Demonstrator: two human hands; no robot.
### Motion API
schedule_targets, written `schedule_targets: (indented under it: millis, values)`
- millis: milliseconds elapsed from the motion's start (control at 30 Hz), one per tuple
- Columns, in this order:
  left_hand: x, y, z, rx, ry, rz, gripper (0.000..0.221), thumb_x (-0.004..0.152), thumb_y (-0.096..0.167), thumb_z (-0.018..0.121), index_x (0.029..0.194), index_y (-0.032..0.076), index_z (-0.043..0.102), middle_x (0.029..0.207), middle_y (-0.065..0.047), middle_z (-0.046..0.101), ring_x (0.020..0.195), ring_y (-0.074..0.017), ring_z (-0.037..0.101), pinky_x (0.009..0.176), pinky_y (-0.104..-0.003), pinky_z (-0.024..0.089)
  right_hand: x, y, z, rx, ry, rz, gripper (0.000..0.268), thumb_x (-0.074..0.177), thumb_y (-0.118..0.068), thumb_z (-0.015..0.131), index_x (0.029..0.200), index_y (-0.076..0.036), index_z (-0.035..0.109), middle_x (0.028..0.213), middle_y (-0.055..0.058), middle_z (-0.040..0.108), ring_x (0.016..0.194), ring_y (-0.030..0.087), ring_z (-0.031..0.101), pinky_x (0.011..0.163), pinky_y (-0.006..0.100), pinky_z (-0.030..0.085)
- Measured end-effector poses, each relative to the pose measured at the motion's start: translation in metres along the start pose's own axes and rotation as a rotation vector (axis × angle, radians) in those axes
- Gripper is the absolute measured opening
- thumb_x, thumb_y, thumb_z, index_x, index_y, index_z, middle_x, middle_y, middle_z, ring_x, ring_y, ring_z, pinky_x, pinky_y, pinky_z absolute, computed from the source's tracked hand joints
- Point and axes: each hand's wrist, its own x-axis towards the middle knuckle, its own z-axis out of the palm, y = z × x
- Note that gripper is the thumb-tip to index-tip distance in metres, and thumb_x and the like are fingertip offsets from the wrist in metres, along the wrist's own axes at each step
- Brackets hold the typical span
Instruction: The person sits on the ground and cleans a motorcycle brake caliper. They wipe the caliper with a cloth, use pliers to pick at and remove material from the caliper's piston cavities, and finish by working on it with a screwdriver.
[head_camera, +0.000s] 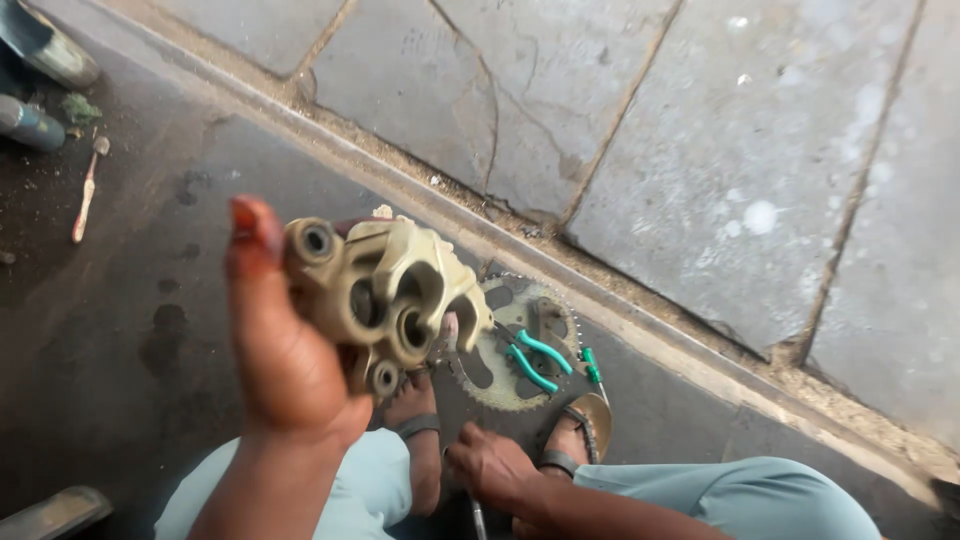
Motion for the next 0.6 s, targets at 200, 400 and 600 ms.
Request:
schedule_targets:
  millis: [200, 400, 600]
  values:
    - [0.02, -0.032, 0.0, -0.137, -0.036, -0.032, 0.068, 0.097, 0.069, 0.054, 0.127, 0.008, 0.051, 0.115, -0.008, 0.062, 0.105, -0.0194, 0.069, 0.087, -0.038, 0.061, 0.017, -0.036, -0.094, 0.016, 0.472, -0.268, 0.014, 0.087, -0.013, 0.074, 0.099, -0.006, 0.071, 0.107, 0.013, 0.068, 0.094, 0.034, 0.069, 0.079, 0.042, 0.057]
    - [0.023, -0.025, 0.003, -0.141, -0.007, -0.222, 0.089, 0.089, 0.074, 0.048, 0.145, 0.005, 0.048, 0.127, -0.012, 0.067, 0.111, -0.0201, 0.072, 0.092, -0.037, 0.061, 0.076, -0.011, -0.098, -0.114, 0.785, -0.186, 0.015, 0.087, -0.017, 0.076, 0.095, -0.005, 0.069, 0.106, 0.011, 0.071, 0.098, 0.034, 0.066, 0.083, 0.043, 0.054]
    - [0.021, -0.014, -0.007, -0.093, 0.001, -0.297, 0.096, 0.084, 0.078, 0.041, 0.147, 0.006, 0.043, 0.125, -0.014, 0.068, 0.111, -0.0217, 0.074, 0.091, -0.038, 0.063, 0.077, -0.015, -0.095, -0.298, 0.686, -0.042, 0.02, 0.084, -0.021, 0.077, 0.097, -0.007, 0.07, 0.108, 0.01, 0.069, 0.097, 0.033, 0.061, 0.086, 0.044, 0.051]
